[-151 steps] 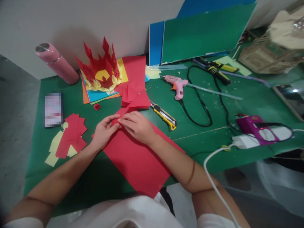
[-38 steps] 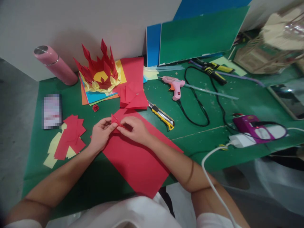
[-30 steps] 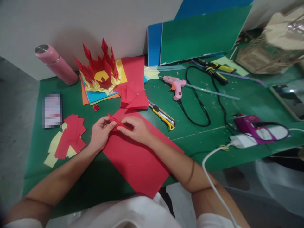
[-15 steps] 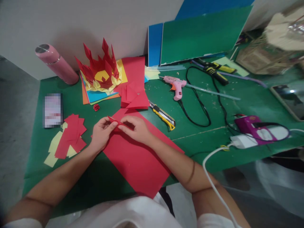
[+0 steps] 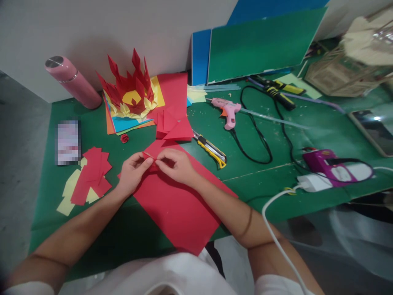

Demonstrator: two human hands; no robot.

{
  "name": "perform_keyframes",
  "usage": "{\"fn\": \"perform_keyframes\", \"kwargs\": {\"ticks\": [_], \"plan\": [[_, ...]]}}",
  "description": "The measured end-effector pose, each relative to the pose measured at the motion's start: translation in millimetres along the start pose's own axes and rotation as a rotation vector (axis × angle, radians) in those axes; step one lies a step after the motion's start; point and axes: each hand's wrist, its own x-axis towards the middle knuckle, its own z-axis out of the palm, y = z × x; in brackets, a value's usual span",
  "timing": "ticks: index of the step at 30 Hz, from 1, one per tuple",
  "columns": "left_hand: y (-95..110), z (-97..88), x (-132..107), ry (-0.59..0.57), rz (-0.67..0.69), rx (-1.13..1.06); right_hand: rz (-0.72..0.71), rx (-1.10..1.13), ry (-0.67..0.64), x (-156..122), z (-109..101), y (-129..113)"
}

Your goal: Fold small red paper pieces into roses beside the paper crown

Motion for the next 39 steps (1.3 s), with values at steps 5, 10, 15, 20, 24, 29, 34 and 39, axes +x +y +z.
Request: {"fn": "perform_keyframes", "kwargs": {"ticks": [5, 10, 15, 20, 24, 29, 34, 39], "plan": [[0.2, -2.0, -0.8, 0.009, 0.029, 0.013, 0.003, 0.032, -0.041, 0.4, -1.4, -1.9], [-4.0, -0.1, 2.2, 0.053, 0.014, -0.033, 0.119, 0.101, -0.024, 1.1, -2.8, -2.0], [-6.8, 0.2, 1.3, 0.049, 0.162, -0.025, 0.187, 0.139, 0.032, 2.0, -1.9, 0.9], [-3.7, -4.3, -0.5, 0.048, 0.249, 0.258, 0.192, 0.139, 0.033, -0.2, 1.4, 2.6], [-2.4, -6.9, 4.2, 0.171, 0.163, 0.191, 0.127, 0.069, 0.081, -2.2, 3.3, 4.2], [-4.1, -6.7, 8.7, 0.2, 0.049, 0.017, -0.017, -0.072, 0.12, -1.0, 2.3, 5.2], [-4.2, -4.7, 7.8, 0.197, 0.021, -0.045, -0.057, -0.102, 0.117, 0.1, 1.2, 5.4], [-3.5, -4.1, 7.3, 0.198, 0.013, -0.07, -0.094, -0.1, 0.132, 0.6, 1.3, 6.7]]}}
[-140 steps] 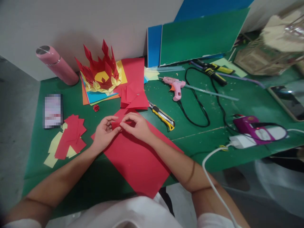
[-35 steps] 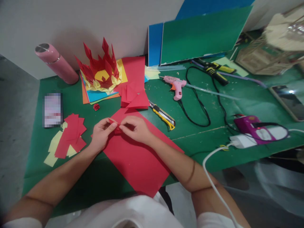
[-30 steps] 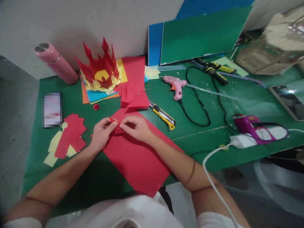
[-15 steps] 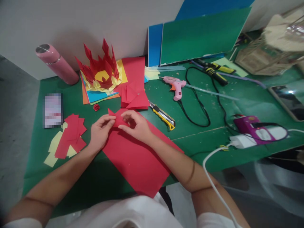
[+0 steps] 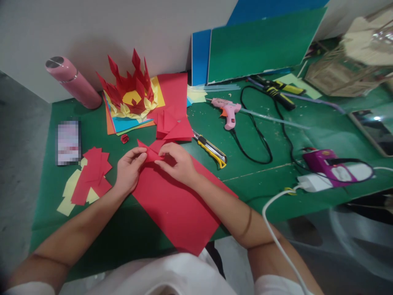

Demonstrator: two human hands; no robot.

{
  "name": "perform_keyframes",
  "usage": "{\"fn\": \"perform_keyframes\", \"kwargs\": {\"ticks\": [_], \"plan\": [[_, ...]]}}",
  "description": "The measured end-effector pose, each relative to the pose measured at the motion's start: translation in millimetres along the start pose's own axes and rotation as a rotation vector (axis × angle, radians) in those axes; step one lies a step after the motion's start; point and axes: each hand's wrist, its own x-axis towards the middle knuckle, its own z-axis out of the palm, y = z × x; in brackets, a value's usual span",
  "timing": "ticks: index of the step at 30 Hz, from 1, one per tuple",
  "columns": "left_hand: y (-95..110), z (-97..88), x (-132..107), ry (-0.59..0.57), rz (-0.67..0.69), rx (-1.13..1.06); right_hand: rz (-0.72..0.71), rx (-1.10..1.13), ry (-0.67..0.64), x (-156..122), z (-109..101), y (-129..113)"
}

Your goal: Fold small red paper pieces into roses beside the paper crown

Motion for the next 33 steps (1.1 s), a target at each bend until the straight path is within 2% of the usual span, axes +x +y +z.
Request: {"fn": "perform_keyframes", "kwargs": {"ticks": [5, 11, 20, 25, 33], "plan": [[0.2, -2.1, -0.1, 0.003, 0.082, 0.109, -0.043, -0.043, 0.004, 0.2, -0.7, 0.4], [-0.4, -4.5, -0.1, -0.018, 0.184, 0.232, -0.023, -0.067, -0.034, 1.0, -2.3, -0.2], [1.2, -3.3, -3.8, -0.03, 0.242, 0.299, -0.053, -0.096, -0.058, -1.1, -2.2, 2.0], [3.4, -4.3, -4.9, -0.078, 0.286, 0.39, -0.099, -0.104, -0.054, -1.6, -1.4, 3.4], [0.2, -4.5, -6.3, -0.093, 0.266, 0.397, -0.109, -0.108, -0.073, -1.3, -2.1, 2.5]]}}
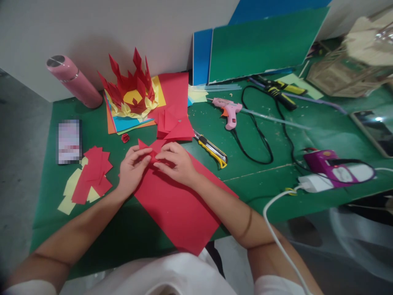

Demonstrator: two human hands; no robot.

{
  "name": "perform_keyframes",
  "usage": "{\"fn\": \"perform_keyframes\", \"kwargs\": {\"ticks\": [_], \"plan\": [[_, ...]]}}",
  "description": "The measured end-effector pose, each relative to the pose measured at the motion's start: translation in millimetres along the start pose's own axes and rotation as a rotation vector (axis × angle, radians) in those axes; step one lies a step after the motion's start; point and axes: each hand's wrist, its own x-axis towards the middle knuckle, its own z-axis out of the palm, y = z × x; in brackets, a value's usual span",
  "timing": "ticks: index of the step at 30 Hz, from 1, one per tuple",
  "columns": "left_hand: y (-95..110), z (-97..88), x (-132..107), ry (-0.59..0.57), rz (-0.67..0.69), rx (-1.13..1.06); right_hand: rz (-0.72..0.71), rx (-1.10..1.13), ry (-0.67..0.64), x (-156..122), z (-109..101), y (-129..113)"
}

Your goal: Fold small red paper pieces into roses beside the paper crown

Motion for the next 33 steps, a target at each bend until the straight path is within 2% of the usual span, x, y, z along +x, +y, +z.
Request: {"fn": "perform_keyframes", "kwargs": {"ticks": [7, 12, 19, 28, 33], "plan": [[-7.0, 2.2, -0.3, -0.04, 0.124, 0.084, 0.0, 0.002, 0.006, 0.5, 2.1, 2.3], [-6.7, 2.3, -0.3, -0.014, 0.131, 0.127, 0.018, 0.024, 0.003, 0.9, 2.4, 1.3], [-9.1, 1.3, -0.9, -0.085, 0.138, 0.113, 0.019, 0.03, 0.001, 1.1, 2.6, -0.9], [-7.4, 2.7, -1.6, -0.075, 0.218, 0.115, 0.024, 0.017, 0.009, 0.6, 4.1, -1.1], [-5.9, 1.4, -2.4, -0.085, 0.193, 0.123, 0.027, -0.004, -0.007, -0.9, 4.2, -0.5]]}}
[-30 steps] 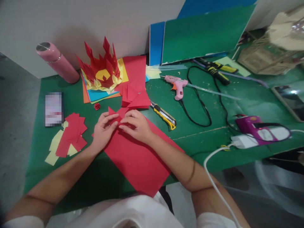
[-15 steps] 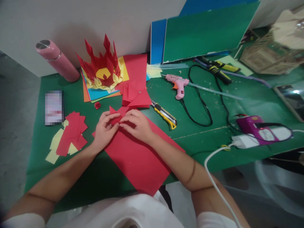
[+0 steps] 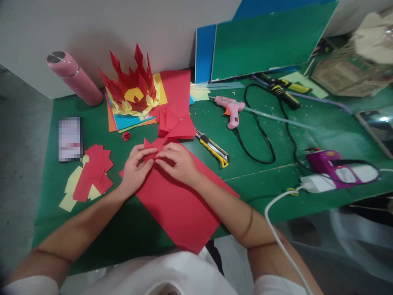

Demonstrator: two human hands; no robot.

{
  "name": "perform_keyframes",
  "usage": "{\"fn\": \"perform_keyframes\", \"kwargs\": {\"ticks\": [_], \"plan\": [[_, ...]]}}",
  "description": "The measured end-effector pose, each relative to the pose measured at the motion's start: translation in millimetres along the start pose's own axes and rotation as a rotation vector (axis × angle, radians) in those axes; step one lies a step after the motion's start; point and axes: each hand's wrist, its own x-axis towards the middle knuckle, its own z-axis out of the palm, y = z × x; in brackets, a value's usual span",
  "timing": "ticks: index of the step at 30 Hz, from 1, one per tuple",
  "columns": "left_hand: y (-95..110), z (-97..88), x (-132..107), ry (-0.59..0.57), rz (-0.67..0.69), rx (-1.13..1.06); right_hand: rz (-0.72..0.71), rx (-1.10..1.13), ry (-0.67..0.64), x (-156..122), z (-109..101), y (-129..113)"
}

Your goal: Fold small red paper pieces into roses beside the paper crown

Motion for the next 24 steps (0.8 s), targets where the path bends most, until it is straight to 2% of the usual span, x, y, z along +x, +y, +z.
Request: {"fn": "perform_keyframes", "kwargs": {"ticks": [12, 24], "plan": [[-1.6, 1.4, -1.3, -0.011, -0.048, -0.015, -0.02, -0.042, -0.029, 0.1, 0.2, 1.3], [0.5, -1.7, 0.3, -0.006, -0.031, 0.002, 0.034, -0.019, -0.049, -1.8, 1.0, 3.1]]}}
